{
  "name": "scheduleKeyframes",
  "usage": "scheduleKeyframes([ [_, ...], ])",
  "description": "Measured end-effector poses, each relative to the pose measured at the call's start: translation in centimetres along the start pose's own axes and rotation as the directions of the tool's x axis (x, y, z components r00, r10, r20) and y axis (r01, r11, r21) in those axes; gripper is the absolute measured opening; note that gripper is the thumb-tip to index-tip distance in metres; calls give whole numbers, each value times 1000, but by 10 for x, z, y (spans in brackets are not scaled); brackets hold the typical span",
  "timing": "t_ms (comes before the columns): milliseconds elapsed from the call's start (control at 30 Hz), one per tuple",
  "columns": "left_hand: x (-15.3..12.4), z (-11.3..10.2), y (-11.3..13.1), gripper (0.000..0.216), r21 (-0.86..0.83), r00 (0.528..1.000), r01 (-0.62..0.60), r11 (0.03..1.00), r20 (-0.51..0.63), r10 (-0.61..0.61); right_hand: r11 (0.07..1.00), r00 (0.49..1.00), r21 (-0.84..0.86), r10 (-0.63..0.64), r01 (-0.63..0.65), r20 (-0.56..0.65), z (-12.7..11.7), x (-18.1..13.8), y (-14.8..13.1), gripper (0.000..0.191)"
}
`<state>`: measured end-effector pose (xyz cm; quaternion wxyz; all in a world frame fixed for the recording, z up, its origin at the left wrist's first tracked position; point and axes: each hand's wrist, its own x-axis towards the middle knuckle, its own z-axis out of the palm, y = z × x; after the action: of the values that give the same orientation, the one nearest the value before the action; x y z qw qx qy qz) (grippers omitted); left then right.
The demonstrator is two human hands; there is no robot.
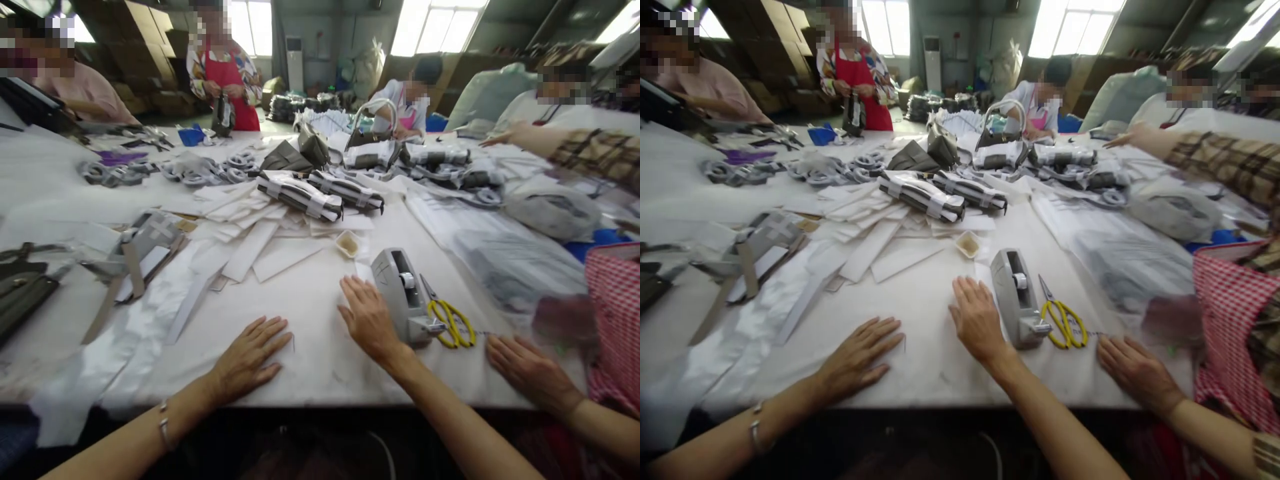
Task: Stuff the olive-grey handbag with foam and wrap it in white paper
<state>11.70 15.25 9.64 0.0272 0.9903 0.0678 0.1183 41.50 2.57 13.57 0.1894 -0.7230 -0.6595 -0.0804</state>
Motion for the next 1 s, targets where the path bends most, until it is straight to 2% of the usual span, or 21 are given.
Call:
scheduleKeyframes([
  [100,-1,2,2,56,-38,1000,25,999,-18,-26,959,968,-182,236,-218,85,11,63,19,56],
  [200,-1,-1,4,54,-57,998,47,997,-32,-49,908,910,-298,361,-293,204,24,105,36,56],
  [367,0,-2,4,54,-4,996,34,999,-82,-34,908,908,-331,343,-256,239,29,124,49,40],
  [533,-1,9,-4,54,131,984,-25,991,-174,48,937,937,-258,288,-233,200,17,124,46,29],
  [700,3,16,-20,59,263,949,-109,959,-261,179,955,959,-120,277,-270,54,-13,112,47,20],
  [833,7,13,-24,60,267,934,-150,952,-276,225,933,929,-27,354,-359,-108,-51,68,60,15],
  [900,9,11,-23,60,255,935,-149,955,-278,220,900,881,28,431,-434,-195,-67,36,72,13],
  [1000,9,10,-23,62,247,937,-156,957,-268,222,820,751,212,572,-531,-330,-81,-15,91,20],
])
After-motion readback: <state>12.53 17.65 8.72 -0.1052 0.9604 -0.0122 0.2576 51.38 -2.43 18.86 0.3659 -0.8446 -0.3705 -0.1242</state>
